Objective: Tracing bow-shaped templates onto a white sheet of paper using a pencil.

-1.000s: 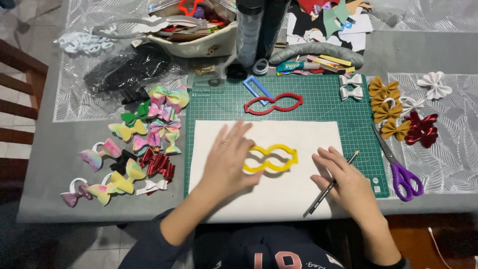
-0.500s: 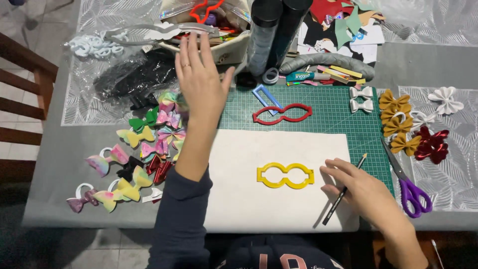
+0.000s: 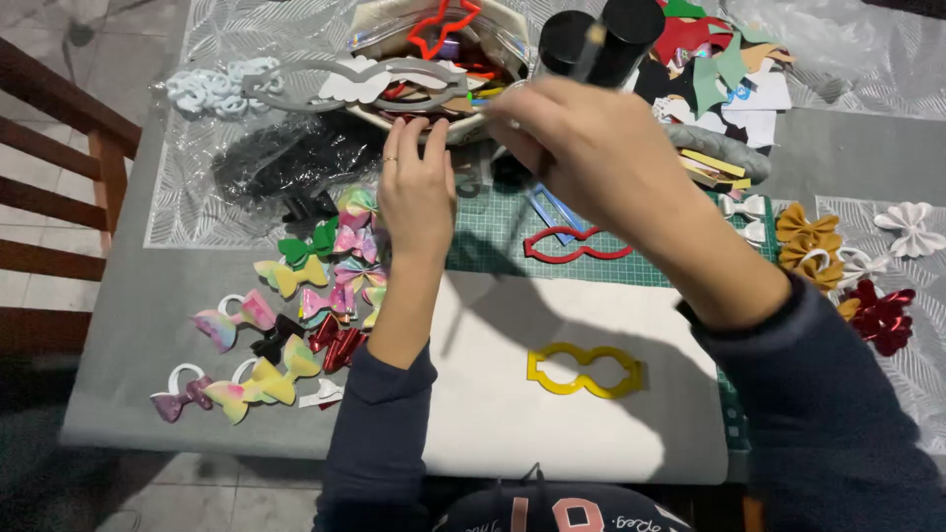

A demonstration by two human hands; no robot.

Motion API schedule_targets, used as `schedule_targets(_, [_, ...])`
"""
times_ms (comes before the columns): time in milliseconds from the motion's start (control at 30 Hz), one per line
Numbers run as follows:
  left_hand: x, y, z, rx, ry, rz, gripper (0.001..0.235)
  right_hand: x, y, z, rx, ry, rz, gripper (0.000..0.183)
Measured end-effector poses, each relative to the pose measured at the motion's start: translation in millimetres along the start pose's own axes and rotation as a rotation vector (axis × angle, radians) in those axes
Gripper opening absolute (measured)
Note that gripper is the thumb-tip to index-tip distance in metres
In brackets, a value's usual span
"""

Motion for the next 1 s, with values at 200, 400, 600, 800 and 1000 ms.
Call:
schedule_targets(200, [6.9, -4.4, 9.1, 0.023, -0.071, -0.086, 0.028, -71.8, -145.3, -67.5, 0.051, 0.086, 0.152, 0.019])
schedule_targets(400, [2.4, 5.8, -1.4, 0.000, -0.009, 0.009, 0.035, -81.8, -193.3, -86.7, 0.102, 0.134, 0.290, 0.020])
schedule_targets(600, [2.8, 1.4, 0.9, -0.026, 0.045, 0.056, 0.026, -90.2, -198.2, -126.9, 0.167, 0.119, 0.181, 0.017])
schedule_targets(800, [2.7, -0.6, 2.8, -0.008, 0.042, 0.051, 0.025, -91.8, -197.1, -146.8, 0.143, 0.169, 0.040, 0.023])
schedule_targets(1000, [3.6, -3.3, 6.4, 0.028, 0.040, 0.051, 0.033, -84.7, -193.8, -144.7, 0.282, 0.202, 0.029, 0.015])
Point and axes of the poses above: each hand's wrist, its own x-axis away from the middle knuckle, its own y-axis out of the back of the hand, z = x × y, the point moved 7 cm from there along -x, towards the middle knuckle, and after that the axes turned 8 degrees about y, right-handed, at the moved point
